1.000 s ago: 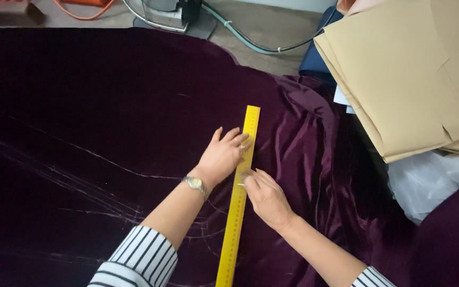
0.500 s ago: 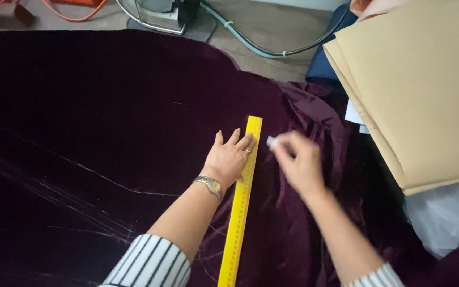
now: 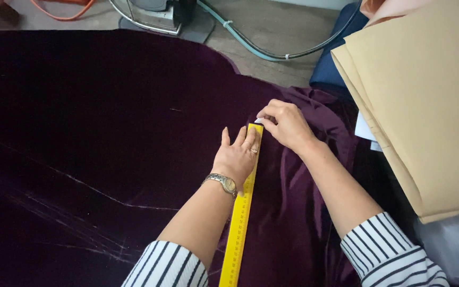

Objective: A person marks a pattern on dark purple velvet fabric using a yellow ruler and white chalk, then cuts the fabric along the lines with tailor's scissors.

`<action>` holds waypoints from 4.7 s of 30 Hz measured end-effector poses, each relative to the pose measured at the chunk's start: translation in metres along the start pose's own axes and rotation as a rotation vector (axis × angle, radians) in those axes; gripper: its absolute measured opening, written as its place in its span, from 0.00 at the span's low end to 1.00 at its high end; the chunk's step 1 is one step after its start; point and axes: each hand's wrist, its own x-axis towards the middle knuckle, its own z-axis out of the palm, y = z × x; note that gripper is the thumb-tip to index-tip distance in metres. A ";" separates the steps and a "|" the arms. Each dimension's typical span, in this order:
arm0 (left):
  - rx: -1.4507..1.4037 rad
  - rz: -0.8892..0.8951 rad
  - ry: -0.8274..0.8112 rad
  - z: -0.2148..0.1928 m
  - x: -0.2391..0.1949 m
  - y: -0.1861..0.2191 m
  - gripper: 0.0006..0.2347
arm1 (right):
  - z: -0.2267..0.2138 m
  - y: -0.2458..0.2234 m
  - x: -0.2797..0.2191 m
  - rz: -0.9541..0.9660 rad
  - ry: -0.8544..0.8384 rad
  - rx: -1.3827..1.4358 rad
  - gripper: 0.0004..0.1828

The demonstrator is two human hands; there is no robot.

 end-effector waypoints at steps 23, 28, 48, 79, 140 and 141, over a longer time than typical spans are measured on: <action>-0.051 0.060 0.017 -0.003 -0.001 -0.006 0.21 | -0.003 -0.005 0.015 -0.078 -0.134 -0.002 0.03; -0.032 0.056 0.004 -0.006 -0.001 -0.005 0.21 | 0.004 -0.002 0.020 -0.076 -0.157 -0.029 0.02; -0.323 -0.236 0.326 0.082 -0.105 0.044 0.42 | -0.055 -0.063 -0.168 0.513 0.064 0.420 0.08; -1.566 -0.604 0.742 0.257 -0.242 0.127 0.08 | -0.031 -0.122 -0.278 0.705 0.248 0.694 0.04; -1.635 -0.103 0.161 0.224 -0.306 -0.316 0.03 | 0.153 -0.401 -0.249 0.982 0.624 0.582 0.02; -1.635 -0.107 0.170 0.231 -0.328 -0.327 0.03 | 0.166 -0.409 -0.248 0.974 0.621 0.584 0.02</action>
